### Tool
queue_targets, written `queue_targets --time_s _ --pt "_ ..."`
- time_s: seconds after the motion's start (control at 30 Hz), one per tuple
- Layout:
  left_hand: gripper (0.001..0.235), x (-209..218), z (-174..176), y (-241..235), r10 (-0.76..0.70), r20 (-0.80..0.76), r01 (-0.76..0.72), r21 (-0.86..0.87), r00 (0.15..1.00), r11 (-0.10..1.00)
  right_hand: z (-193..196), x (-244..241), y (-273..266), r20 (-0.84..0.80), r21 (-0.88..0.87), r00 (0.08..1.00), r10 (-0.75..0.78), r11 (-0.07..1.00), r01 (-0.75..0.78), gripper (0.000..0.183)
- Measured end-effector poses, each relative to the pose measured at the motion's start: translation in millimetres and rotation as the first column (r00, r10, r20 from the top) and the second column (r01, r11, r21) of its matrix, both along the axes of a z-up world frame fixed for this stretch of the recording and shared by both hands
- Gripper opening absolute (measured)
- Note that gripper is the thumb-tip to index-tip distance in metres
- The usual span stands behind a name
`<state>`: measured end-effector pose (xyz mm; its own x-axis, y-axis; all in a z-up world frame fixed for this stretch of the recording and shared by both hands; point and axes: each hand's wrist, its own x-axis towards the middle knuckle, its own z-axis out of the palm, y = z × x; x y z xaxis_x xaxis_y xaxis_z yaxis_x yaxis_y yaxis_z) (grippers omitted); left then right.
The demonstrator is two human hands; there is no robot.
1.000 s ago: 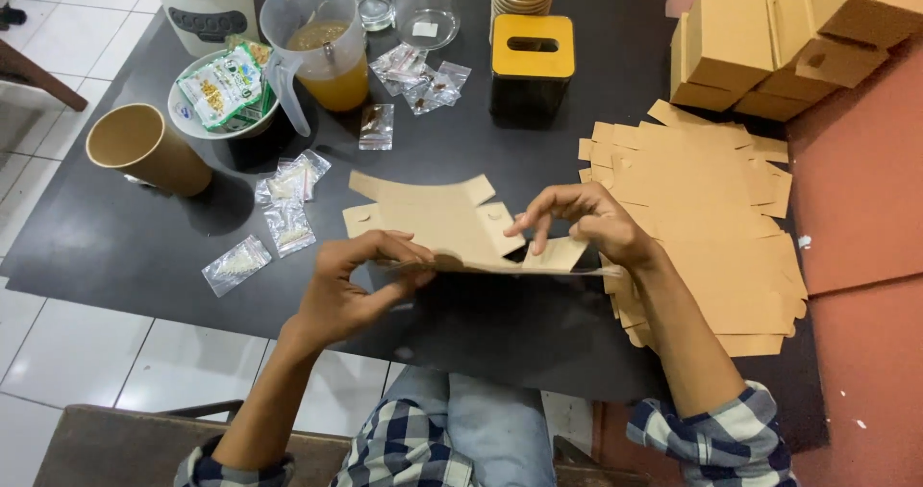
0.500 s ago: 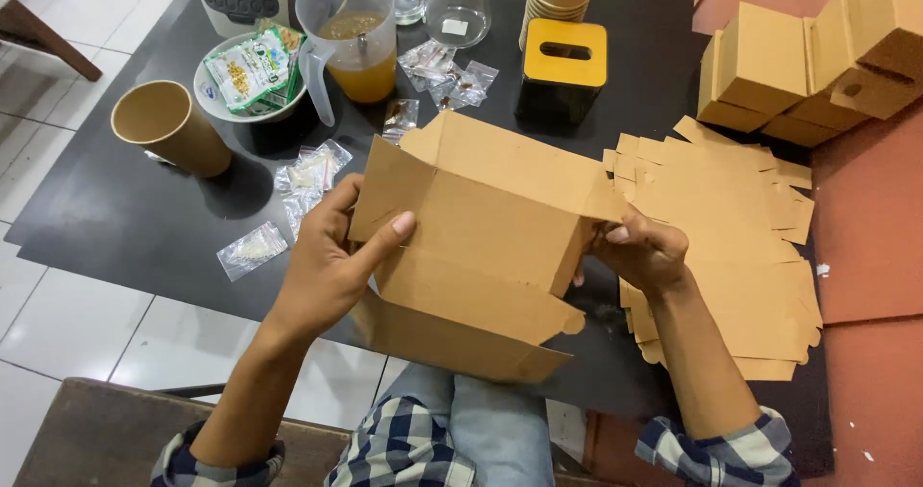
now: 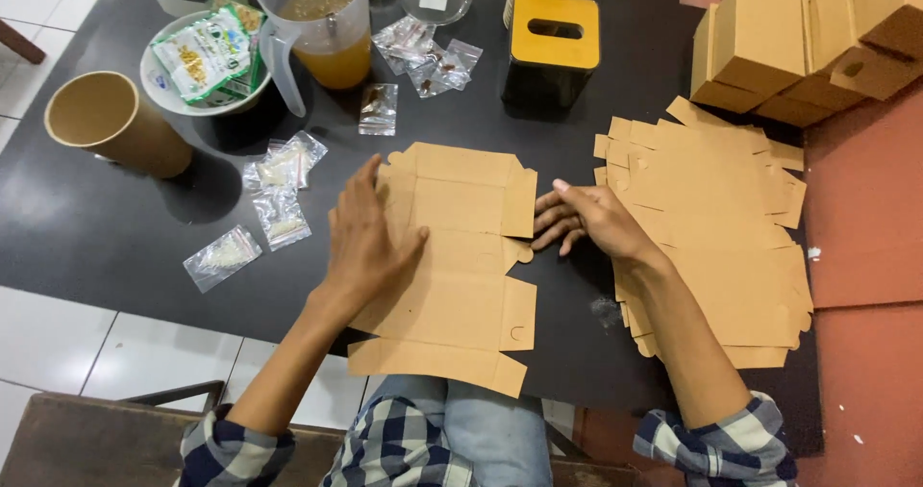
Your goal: The person folds flat cardboard box blanks into three-dimensional boxes by hand, pressing along creases and tucking flaps to form the sides and base. The person handles multiple blanks sequentially, completing one box and beginning another before the clip ends.
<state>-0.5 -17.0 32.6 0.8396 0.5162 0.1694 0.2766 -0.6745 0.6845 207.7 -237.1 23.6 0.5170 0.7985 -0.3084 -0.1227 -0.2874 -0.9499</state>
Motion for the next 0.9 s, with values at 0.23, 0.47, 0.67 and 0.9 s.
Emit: queue_targets --time_s 0.23,0.47,0.67,0.9 --pt "0.085 52 -40 8 -0.504 -0.14 0.522 0.148 0.852 0.84 -18 -4 3 0.376 0.047 0.926 -0.023 0.999 0.006 0.029" --pt "0.057 97 -34 29 -0.561 -0.127 0.573 0.26 0.818 0.777 -26 -19 13 0.969 0.036 0.248 -0.015 0.996 -0.08 0.021" --pt "0.05 97 -53 30 -0.563 0.017 0.518 0.369 0.827 0.772 -34 -19 19 0.915 -0.028 0.402 0.035 0.999 -0.024 0.038" --pt "0.039 96 -46 29 -0.616 0.09 0.59 0.21 0.782 0.78 -32 -11 29 0.824 -0.036 0.564 -0.048 0.99 0.137 0.063"
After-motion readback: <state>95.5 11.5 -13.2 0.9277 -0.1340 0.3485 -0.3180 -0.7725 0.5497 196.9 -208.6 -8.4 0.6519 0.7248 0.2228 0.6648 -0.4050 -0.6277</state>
